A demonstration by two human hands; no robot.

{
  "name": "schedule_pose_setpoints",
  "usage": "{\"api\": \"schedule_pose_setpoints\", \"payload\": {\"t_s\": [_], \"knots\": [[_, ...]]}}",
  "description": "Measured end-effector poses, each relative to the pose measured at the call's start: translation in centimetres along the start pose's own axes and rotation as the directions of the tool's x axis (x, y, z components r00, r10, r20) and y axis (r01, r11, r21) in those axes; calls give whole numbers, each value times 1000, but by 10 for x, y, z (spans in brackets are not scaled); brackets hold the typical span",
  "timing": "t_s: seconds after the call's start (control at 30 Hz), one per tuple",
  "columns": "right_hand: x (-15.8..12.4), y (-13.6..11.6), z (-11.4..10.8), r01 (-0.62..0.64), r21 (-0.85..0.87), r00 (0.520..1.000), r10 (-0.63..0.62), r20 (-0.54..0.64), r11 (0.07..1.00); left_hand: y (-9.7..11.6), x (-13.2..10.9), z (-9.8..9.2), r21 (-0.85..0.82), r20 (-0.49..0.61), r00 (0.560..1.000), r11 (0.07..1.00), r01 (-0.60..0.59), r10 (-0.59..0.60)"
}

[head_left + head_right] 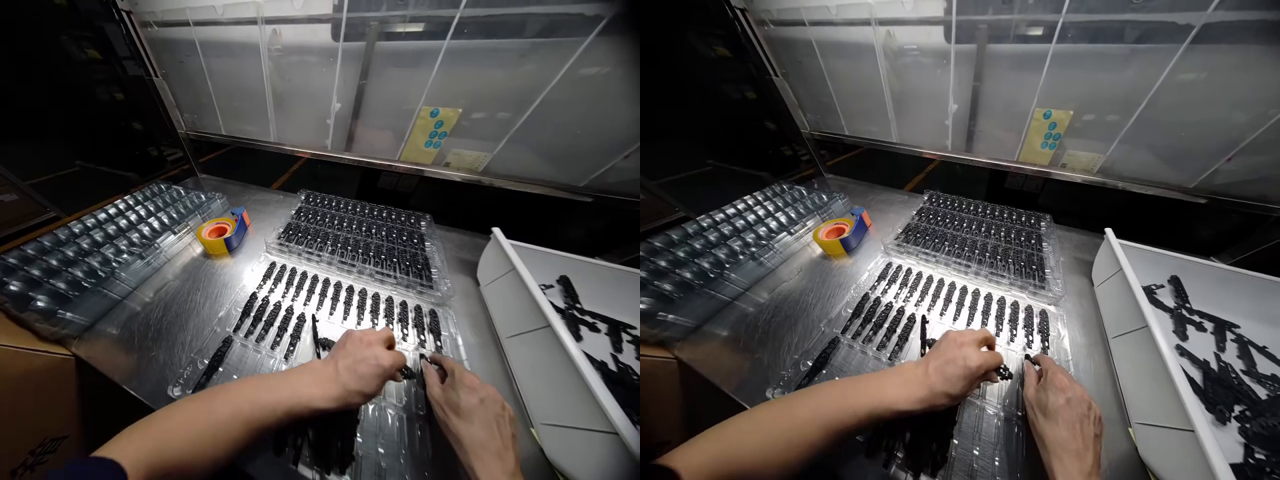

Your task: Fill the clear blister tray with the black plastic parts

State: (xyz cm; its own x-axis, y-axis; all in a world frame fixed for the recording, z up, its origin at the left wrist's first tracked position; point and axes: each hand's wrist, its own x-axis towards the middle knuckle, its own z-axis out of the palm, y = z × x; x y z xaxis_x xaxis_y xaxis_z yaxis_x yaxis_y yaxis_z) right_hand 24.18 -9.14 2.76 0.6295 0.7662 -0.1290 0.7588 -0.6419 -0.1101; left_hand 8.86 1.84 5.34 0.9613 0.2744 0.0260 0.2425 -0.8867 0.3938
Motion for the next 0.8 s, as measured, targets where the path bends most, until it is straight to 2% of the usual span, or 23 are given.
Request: {"api": "schedule_pose_setpoints", "payload": {"t_s": [0.1, 0.17, 0.27, 0.33, 0.4, 0.47, 0.53, 0.6, 0.7, 0.8], "knots": [[2, 2, -1, -3, 88, 999, 7, -41, 996, -1, 34, -4, -42, 93, 988, 992, -119, 122], [-2, 9, 0, 12, 182, 996, 4, -86, 983, -2, 48, -4, -80, 129, 987, 993, -83, 93], [-14, 21, 1, -12, 310, 991, 52, -121, 951, -2, 51, 5, -140, 106, 985, 979, 151, -137], [-22, 25, 4, -23, 382, 990, 75, -122, 924, 1, 45, 14, -184, 82, 952, 934, 306, -296], [-25, 25, 9, 59, 432, 986, 14, -164, 900, 8, 38, 23, -218, 78, 911, 884, 413, -406], [-25, 22, 14, 207, 413, 966, -119, -230, 887, 17, 36, 28, -232, 91, 882, 851, 471, -463], [-22, 20, 19, 317, 351, 939, -238, -250, 881, 26, 37, 28, -228, 117, 875, 845, 484, -469], [-18, 21, 23, 370, 302, 921, -305, -242, 879, 31, 39, 25, -216, 146, 887, 861, 461, -439], [-14, 23, 28, 407, 236, 903, -350, -248, 882, 30, 34, 14, -170, 150, 909, 896, 411, -389], [-11, 24, 32, 413, 156, 888, -359, -286, 897, 18, 13, -2, -58, 94, 926, 926, 373, -367]]}}
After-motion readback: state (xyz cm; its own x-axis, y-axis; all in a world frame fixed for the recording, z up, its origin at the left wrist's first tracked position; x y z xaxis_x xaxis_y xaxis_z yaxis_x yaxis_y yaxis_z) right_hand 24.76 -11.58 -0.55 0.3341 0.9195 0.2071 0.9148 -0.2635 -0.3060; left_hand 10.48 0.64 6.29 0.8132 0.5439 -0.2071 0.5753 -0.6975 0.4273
